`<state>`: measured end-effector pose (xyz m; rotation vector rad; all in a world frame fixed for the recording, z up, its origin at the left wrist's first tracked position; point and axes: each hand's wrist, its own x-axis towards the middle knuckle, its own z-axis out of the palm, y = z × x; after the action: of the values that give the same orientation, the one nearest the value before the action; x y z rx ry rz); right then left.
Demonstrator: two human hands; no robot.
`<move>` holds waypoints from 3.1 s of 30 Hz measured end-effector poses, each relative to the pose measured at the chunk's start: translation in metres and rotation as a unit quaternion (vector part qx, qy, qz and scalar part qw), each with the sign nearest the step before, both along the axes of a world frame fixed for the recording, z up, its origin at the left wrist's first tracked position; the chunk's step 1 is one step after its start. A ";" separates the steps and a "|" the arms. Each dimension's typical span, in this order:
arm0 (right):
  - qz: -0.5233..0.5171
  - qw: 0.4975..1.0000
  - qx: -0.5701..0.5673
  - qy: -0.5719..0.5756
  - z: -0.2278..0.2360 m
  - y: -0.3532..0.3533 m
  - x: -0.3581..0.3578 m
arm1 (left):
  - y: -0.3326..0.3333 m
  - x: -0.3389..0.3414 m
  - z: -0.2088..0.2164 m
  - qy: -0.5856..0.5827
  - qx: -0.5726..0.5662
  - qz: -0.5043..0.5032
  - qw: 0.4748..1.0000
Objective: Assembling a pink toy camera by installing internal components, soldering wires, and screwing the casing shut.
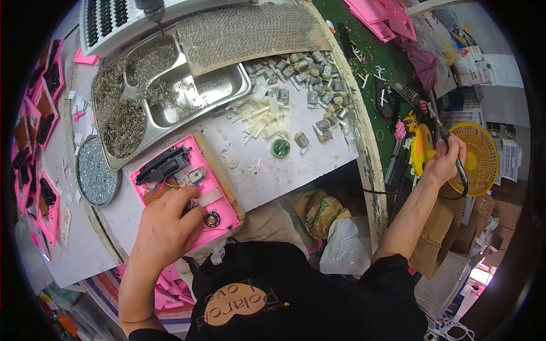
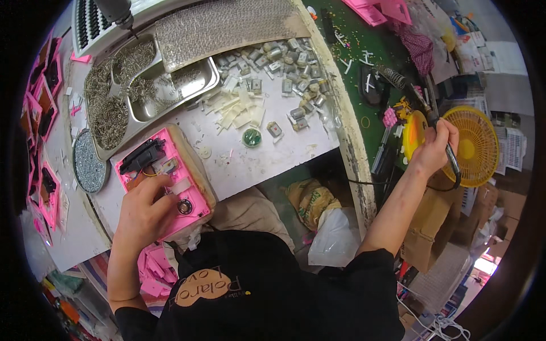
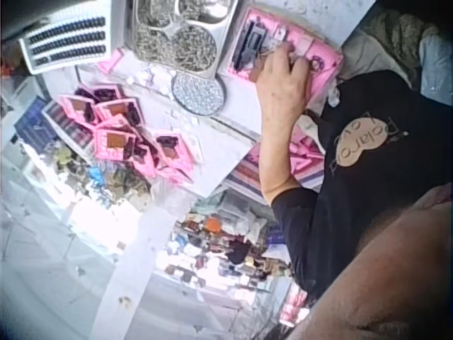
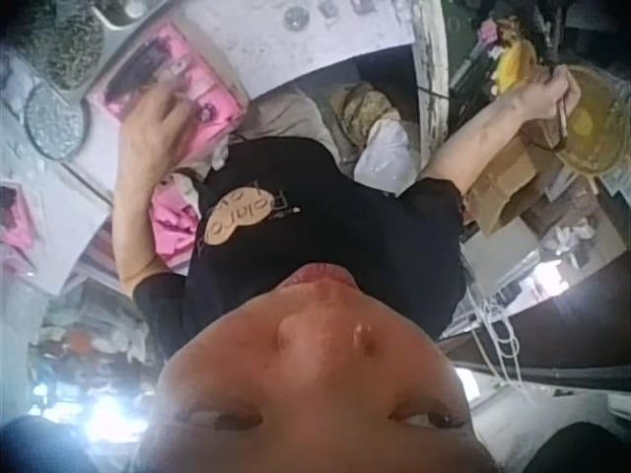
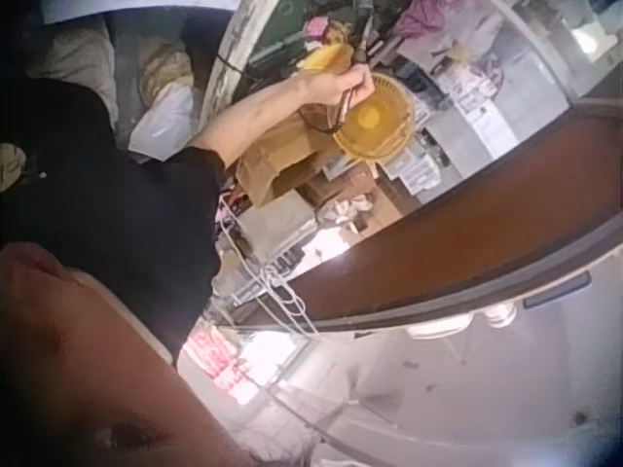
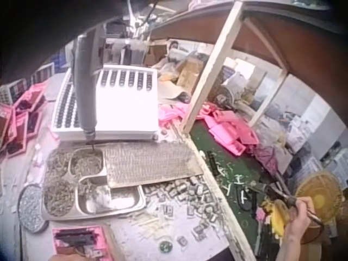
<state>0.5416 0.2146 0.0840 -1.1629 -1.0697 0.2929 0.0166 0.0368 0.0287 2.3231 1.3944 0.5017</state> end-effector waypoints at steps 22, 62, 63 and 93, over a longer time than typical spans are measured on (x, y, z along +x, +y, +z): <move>0.444 0.843 -0.212 -0.218 -0.087 -0.075 -0.277 | -0.031 -0.003 -0.023 -0.053 0.059 0.101 0.992; 0.622 0.582 -0.372 -0.368 -0.050 -0.014 -0.335 | 0.031 -0.021 -0.001 -0.015 0.102 0.059 0.993; 0.603 0.603 -0.422 -0.307 -0.046 0.007 -0.326 | 0.034 -0.022 -0.001 0.004 0.114 0.039 0.993; 0.033 0.694 -0.187 -0.695 0.064 0.391 -0.002 | 0.056 -0.026 -0.019 -0.036 0.162 0.006 0.986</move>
<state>0.5397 0.6052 0.1476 -1.7299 -2.4620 -0.4830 -0.0093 0.0928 0.0097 2.5182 1.3781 0.8645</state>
